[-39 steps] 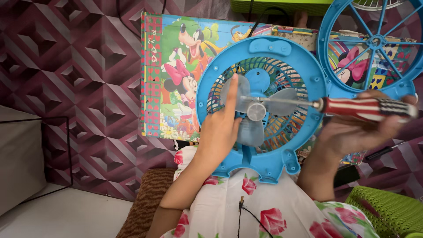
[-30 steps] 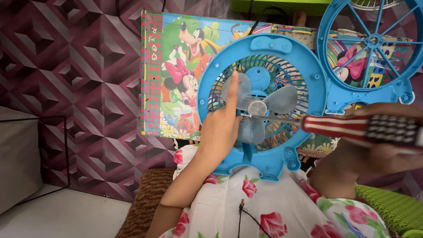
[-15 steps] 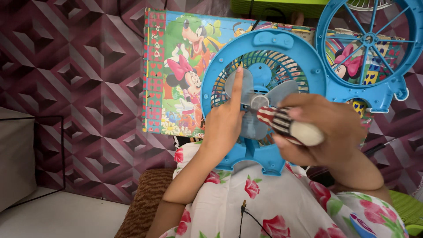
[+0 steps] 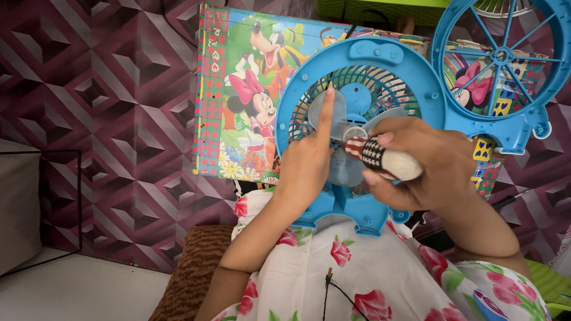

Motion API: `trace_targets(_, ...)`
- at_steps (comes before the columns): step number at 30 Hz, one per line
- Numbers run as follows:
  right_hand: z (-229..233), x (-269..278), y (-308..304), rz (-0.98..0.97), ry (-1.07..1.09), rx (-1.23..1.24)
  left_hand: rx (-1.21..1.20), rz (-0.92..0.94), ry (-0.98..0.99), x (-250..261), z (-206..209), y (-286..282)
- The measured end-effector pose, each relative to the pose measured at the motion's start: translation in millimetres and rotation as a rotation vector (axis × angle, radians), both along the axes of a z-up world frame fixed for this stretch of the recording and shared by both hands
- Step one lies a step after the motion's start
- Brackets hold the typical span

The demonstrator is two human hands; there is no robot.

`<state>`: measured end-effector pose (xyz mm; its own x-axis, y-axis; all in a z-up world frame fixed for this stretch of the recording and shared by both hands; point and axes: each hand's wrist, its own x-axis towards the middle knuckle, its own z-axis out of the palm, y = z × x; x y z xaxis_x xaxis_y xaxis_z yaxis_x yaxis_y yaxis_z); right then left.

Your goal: The person disassembles a blue electric fan by removing the front grille and then reassembles it. They use a screwdriver to loosen and tighten the central nut, remove the grille, and then reattach it, securing the nut again.

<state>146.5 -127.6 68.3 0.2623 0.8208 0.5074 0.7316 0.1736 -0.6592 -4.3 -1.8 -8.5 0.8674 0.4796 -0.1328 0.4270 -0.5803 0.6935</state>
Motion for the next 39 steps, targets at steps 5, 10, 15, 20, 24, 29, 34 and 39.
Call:
trace_targets(5,13,7,5,0.157,-0.113,-0.112,-0.003,-0.001,0.009,0,0,0)
trace_targets(10,30,10,13,0.215,-0.193,-0.119,0.012,0.005,-0.007,0,0,0)
trace_targets(15,44,6,18,0.191,-0.235,-0.15,-0.001,0.011,0.016,-1,9,0)
trace_targets(20,50,0,17,0.111,-0.294,-0.149,-0.048,0.067,-0.122,-16,38,1)
trace_targets(24,49,-4,15,0.013,-0.533,-0.213,0.062,-0.018,-0.505,-21,52,7)
trace_targets(29,55,-16,14,-0.067,-0.774,-0.299,-0.299,-0.073,-0.492,-12,45,5)
trace_targets(34,88,-17,4,0.107,-0.575,-0.279,-0.401,-0.124,-0.498,-13,36,13)
trace_targets(39,102,-20,-3,0.172,-0.541,-0.339,-0.495,-0.264,-0.562,-17,39,17)
